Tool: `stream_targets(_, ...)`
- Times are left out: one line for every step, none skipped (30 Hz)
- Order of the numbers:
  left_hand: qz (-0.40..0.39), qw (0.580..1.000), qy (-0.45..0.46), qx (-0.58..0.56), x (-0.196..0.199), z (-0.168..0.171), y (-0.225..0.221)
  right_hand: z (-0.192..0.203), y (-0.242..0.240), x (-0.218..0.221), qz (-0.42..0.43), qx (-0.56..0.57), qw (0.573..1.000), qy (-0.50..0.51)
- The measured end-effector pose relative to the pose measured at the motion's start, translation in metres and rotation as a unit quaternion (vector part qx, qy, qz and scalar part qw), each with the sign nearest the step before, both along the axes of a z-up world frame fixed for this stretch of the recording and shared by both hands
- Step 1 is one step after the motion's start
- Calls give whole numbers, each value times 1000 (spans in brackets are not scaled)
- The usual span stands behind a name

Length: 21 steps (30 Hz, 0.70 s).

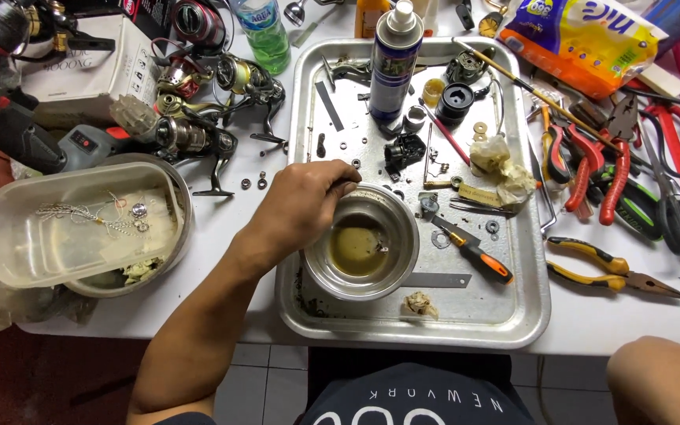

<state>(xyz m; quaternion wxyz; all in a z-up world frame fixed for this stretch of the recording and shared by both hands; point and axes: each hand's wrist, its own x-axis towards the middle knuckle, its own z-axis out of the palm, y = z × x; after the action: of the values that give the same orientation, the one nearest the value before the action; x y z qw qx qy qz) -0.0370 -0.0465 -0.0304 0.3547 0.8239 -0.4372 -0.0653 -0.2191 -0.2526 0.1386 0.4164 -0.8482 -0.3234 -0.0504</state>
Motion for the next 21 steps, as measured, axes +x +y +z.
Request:
stream_targets(-2,1000,-2,10,0,-1,0,-3,2,6,0,0,1000,1)
stream_targets(-5,1000,-4,20,0,-3,0,-5,3,11,0,-1,1000,1)
stream_targets(-4,1000,-3,20,-1,-2,0,-13,2,11,1,-1,1000,2)
stream_targets(-8,1000,0,26,-1,-1,0,-20,2,10,2,-1,1000,3)
stream_targets(-12,999,3,32,-1,1,0,-27,1,10,3,-1,1000,3)
stream_targets(-10,999,3,33,0,-3,-1,-38,-3,11,4,-1,1000,3)
stream_targets(-8,999,-17,50,1,-8,-1,-50,-3,12,6,-1,1000,3)
stream_targets(-7,997,-37,67,2,-12,-1,-62,0,11,8,-2,1000,2)
stream_targets(-4,997,-37,67,1,-11,-2,-82,-2,14,10,-3,1000,2)
stream_targets(-1,996,-21,85,1,-9,-2,-101,-5,16,26,-119,992,26)
stream_targets(1,995,-7,103,1,-7,-2,-121,-6,19,41,-233,970,48)
stream_targets(4,995,-8,103,3,-8,-2,-132,-6,20,43,-234,970,46)
stream_targets(4,994,0,112,4,-9,-2,-143,-5,19,45,-272,960,53)
stream_targets(3,992,8,122,4,-10,-2,-154,-5,18,48,-311,947,60)
stream_targets(4,992,7,122,5,-8,-2,-162,-4,16,48,-311,947,60)
stream_targets(8,989,24,145,5,-7,-2,-170,-3,14,50,-323,941,83)
stream_targets(13,985,39,167,6,-4,-2,-177,-3,13,52,-336,935,105)
stream_targets(14,985,37,167,7,-2,-2,-181,-2,12,52,-336,935,103)
stream_targets(14,984,47,173,7,-1,-1,-185,-1,10,28,-335,938,79)
stream_targets(13,982,57,180,7,1,-1,-189,1,8,5,-334,941,55)
stream_targets(15,982,55,180,7,3,1,-191,2,7,5,-334,941,53)
